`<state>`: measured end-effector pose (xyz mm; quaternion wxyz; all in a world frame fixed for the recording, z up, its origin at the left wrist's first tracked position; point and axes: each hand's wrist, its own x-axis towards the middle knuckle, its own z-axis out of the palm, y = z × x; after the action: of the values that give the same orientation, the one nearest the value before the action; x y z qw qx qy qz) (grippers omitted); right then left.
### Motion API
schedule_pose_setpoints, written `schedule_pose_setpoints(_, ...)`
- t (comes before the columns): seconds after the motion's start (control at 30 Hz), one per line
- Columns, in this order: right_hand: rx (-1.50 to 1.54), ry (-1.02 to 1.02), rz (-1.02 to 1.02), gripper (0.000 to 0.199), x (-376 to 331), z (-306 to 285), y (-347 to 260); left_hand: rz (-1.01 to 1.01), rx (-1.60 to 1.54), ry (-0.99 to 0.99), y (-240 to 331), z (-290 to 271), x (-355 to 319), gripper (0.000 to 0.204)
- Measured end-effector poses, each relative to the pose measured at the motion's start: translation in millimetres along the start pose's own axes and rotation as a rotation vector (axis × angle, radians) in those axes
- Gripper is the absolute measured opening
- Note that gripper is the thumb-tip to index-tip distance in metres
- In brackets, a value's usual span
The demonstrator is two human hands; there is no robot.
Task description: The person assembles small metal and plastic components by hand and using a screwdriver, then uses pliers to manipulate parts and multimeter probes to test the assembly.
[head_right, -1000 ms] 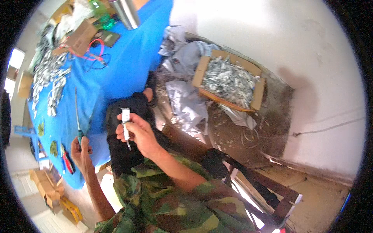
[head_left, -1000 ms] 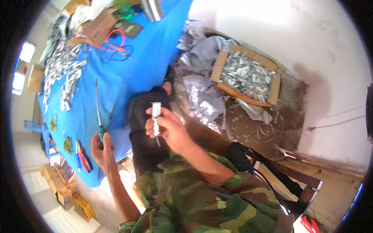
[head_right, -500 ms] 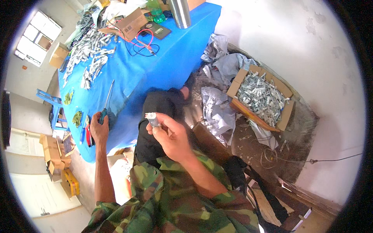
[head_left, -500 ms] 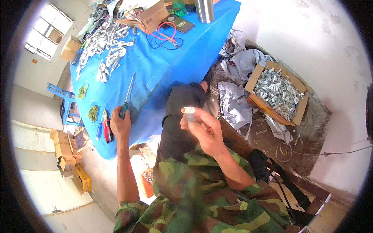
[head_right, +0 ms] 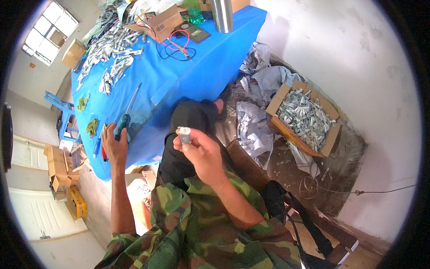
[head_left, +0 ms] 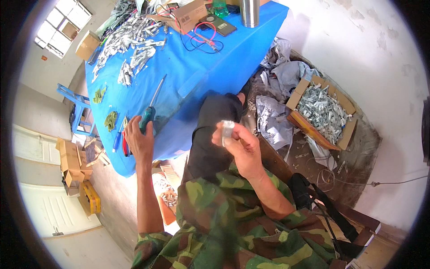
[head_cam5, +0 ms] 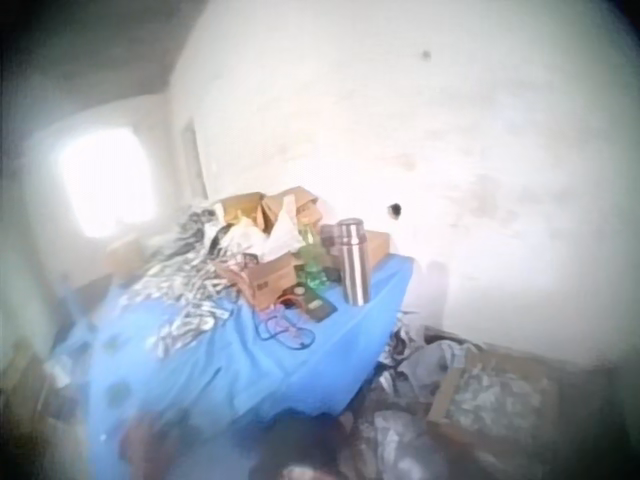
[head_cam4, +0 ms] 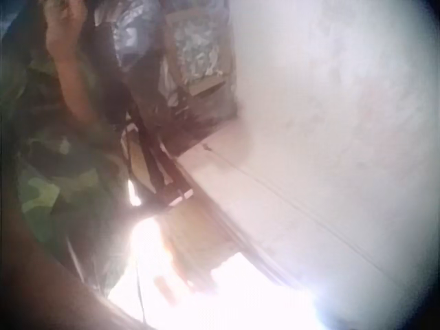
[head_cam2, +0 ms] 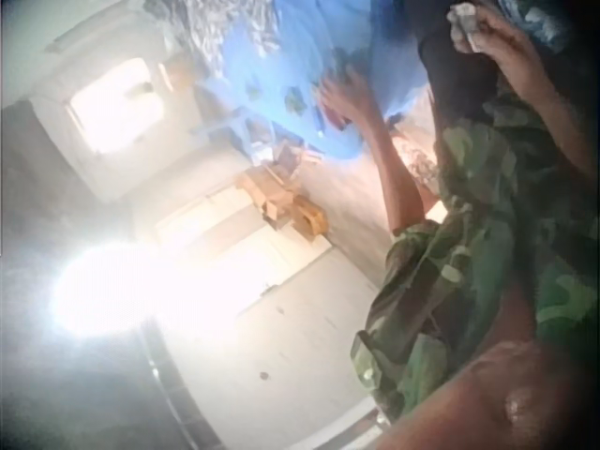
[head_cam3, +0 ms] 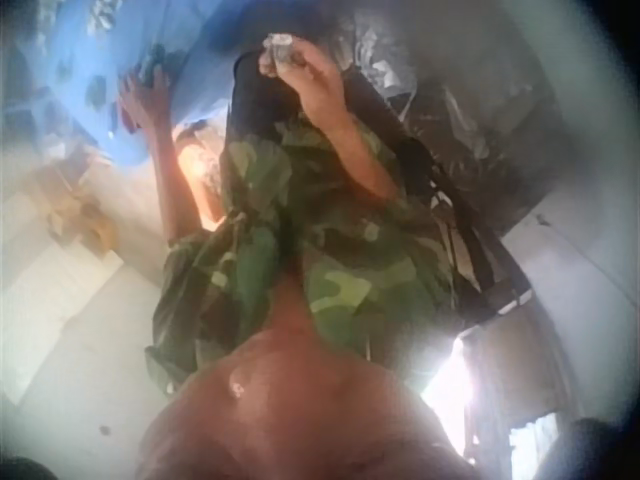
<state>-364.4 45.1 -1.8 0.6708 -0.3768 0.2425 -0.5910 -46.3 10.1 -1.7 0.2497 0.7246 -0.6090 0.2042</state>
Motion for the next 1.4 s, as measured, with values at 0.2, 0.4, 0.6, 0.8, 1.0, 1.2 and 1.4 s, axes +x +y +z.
schedule_pose_setpoints(0.2,0.32,0.064,0.175,0.033,4,0,15,-0.074,-0.537,-0.136,52,-40,-35,0.033)
schedule_pose_setpoints(0.4,0.37,0.056,0.205,0.03,0,6,21,0.115,-0.743,-0.314,144,-74,-66,0.046)
schedule_pose_setpoints(0.6,0.23,-0.021,0.233,0.032,-4,8,15,0.071,-0.738,-0.351,141,-69,-68,0.036)
schedule_pose_setpoints(0.8,0.142,-0.039,0.235,0.031,-2,0,2,0.039,-0.751,-0.421,142,-79,-66,0.028)
schedule_pose_setpoints(1.0,0.032,-0.058,0.175,0.027,-2,-8,6,0.067,-0.765,-0.506,138,-80,-66,0.026)
schedule_pose_setpoints(1.2,0.152,-0.06,0.222,0.028,-4,-10,8,-0.161,-0.991,-0.781,141,-96,-54,0.035)
schedule_pose_setpoints(1.4,0.185,-0.062,0.256,0.024,-5,-5,1,-0.268,-1.102,-0.883,139,-97,-52,0.041)
